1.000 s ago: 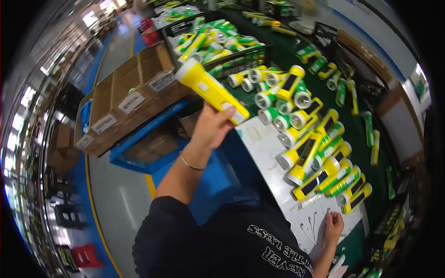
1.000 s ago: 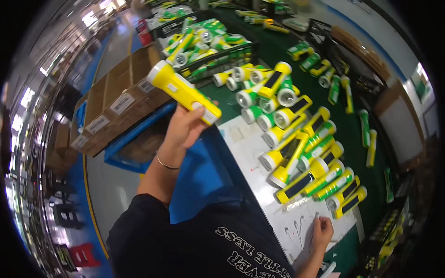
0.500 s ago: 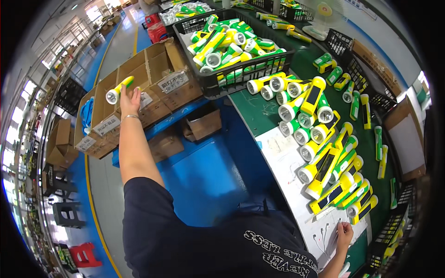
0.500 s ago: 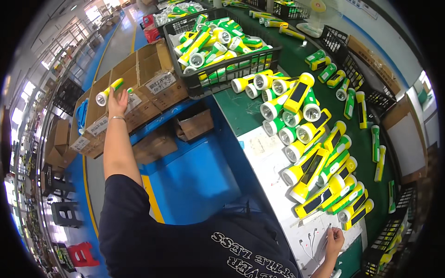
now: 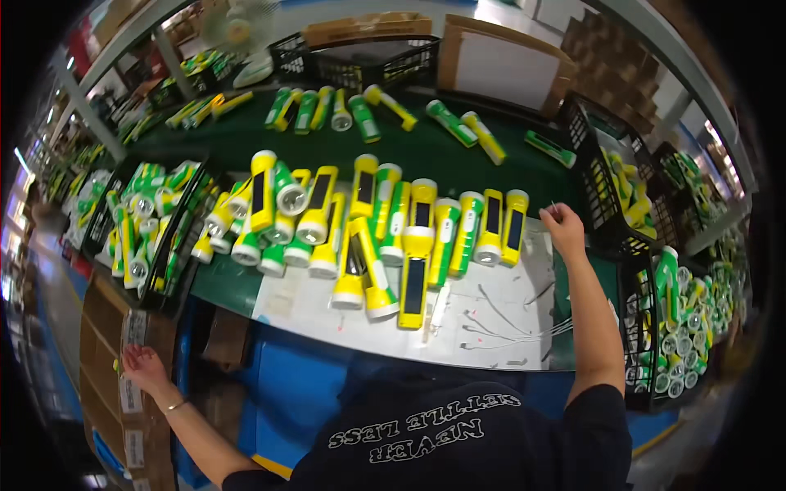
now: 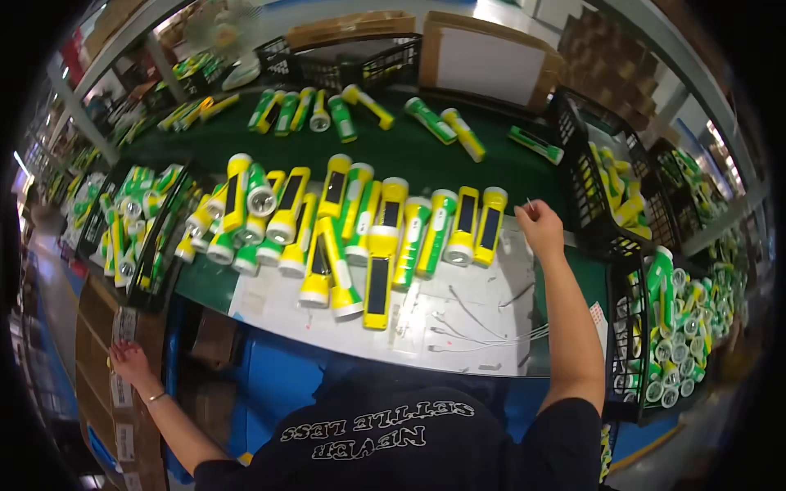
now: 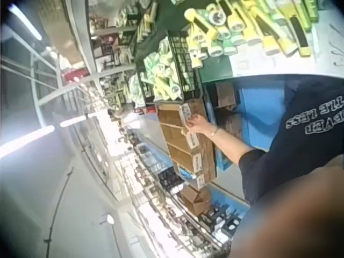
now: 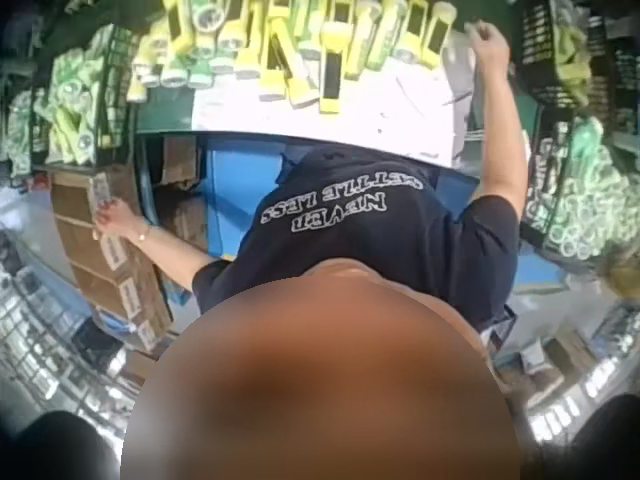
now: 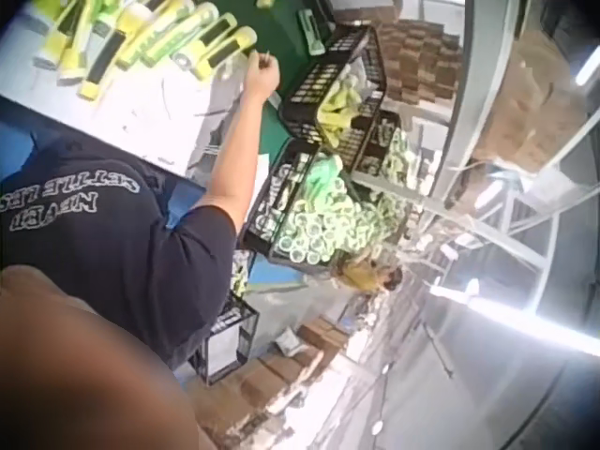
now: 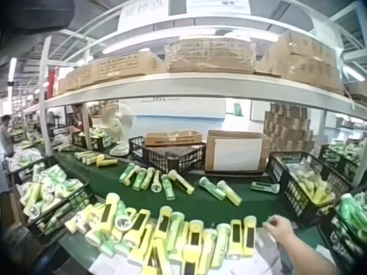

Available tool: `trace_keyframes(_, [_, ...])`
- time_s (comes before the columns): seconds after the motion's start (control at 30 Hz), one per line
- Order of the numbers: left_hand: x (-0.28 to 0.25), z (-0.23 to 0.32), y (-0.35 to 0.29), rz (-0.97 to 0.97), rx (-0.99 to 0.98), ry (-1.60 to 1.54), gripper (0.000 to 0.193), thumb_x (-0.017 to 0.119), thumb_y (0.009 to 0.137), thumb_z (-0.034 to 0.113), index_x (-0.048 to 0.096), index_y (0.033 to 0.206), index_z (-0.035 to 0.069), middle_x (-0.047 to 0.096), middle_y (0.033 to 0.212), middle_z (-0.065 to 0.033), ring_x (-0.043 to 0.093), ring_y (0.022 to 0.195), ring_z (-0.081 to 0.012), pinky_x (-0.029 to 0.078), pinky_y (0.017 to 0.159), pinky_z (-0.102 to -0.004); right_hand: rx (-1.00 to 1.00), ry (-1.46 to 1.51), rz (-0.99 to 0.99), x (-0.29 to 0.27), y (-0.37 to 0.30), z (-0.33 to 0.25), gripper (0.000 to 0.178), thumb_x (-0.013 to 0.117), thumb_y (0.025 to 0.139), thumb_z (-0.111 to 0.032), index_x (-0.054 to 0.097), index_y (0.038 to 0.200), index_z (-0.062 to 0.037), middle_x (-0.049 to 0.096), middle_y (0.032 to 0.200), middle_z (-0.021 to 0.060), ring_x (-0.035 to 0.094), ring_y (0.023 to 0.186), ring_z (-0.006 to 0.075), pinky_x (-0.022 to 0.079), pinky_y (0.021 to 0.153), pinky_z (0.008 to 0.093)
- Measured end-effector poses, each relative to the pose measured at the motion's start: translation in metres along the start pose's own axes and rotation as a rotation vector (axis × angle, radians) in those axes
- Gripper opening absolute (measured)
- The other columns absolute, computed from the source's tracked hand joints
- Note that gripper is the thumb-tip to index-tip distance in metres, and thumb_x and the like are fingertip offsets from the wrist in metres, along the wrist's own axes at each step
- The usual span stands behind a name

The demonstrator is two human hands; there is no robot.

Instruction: Assembling and inspecting solar-powered LED flashlights on an assembly line.

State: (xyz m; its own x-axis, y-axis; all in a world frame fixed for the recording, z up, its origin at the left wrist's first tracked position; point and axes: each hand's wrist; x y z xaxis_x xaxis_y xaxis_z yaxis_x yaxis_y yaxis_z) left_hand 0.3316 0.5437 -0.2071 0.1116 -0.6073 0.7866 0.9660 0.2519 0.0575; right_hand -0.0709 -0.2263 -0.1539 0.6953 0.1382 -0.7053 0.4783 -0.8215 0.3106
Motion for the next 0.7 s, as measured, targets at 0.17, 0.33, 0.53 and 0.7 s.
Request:
trace_keyframes(0.17, [0.167,-0.086,-0.116,-0.427,-0.107,0.009,0.031,0.046,0.091,0.016,0.045,0.119,0.003,0.053,0.098,-0.0061,0.050,0.078,-0.0151,0.045,0.068,-0.0267,0.258,-0.447,-0.038,-0.012,0.101,0.062,0.033,0.062,0.079,-0.032,0.058,0.101,-0.0069,0.058,0.102,0.0135,0.058,0.092,0.0304,0.048,0.070,0.0422])
trace_keyframes(0.33, [0.257,-0.152,-0.211,-0.675,-0.257,0.198,0.031,0.053,0.087,0.023,0.044,0.110,0.005,0.051,0.092,-0.0062,0.049,0.075,-0.0136,0.041,0.067,-0.0246,0.281,-0.632,0.049,0.000,0.175,0.122,0.034,0.062,0.079,-0.021,0.052,0.109,-0.0076,0.053,0.109,0.0151,0.056,0.096,0.0334,0.049,0.077,0.0443])
trace_keyframes(0.53, [0.319,-0.217,-0.251,-0.800,-0.516,0.323,0.037,0.059,0.082,0.022,0.045,0.107,0.001,0.053,0.085,-0.0086,0.053,0.075,-0.0149,0.045,0.068,-0.0252,0.356,-0.914,-0.156,0.015,0.247,0.177,0.064,0.059,0.080,-0.012,0.029,0.136,-0.0155,0.040,0.130,0.0158,0.060,0.093,0.0313,0.052,0.065,0.0401])
trace_keyframes(0.7, [0.350,-0.250,-0.273,-0.942,-0.682,0.372,0.031,0.057,0.082,0.015,0.047,0.107,0.000,0.057,0.091,-0.0099,0.056,0.081,-0.0166,0.046,0.072,-0.0279,0.025,-0.845,-0.168,-0.007,0.230,0.149,0.060,0.070,0.066,-0.029,0.042,0.116,-0.0102,0.056,0.109,0.0146,0.060,0.092,0.0313,0.050,0.072,0.0410])
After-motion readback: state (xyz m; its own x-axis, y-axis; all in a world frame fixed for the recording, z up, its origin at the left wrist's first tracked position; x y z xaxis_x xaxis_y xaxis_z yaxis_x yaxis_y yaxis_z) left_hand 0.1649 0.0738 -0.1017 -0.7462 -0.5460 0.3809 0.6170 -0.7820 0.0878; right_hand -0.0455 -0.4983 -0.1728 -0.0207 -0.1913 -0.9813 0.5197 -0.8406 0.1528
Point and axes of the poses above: each hand's wrist, its own y-axis towards the middle knuckle, its own x-axis out of the palm, z = x × y
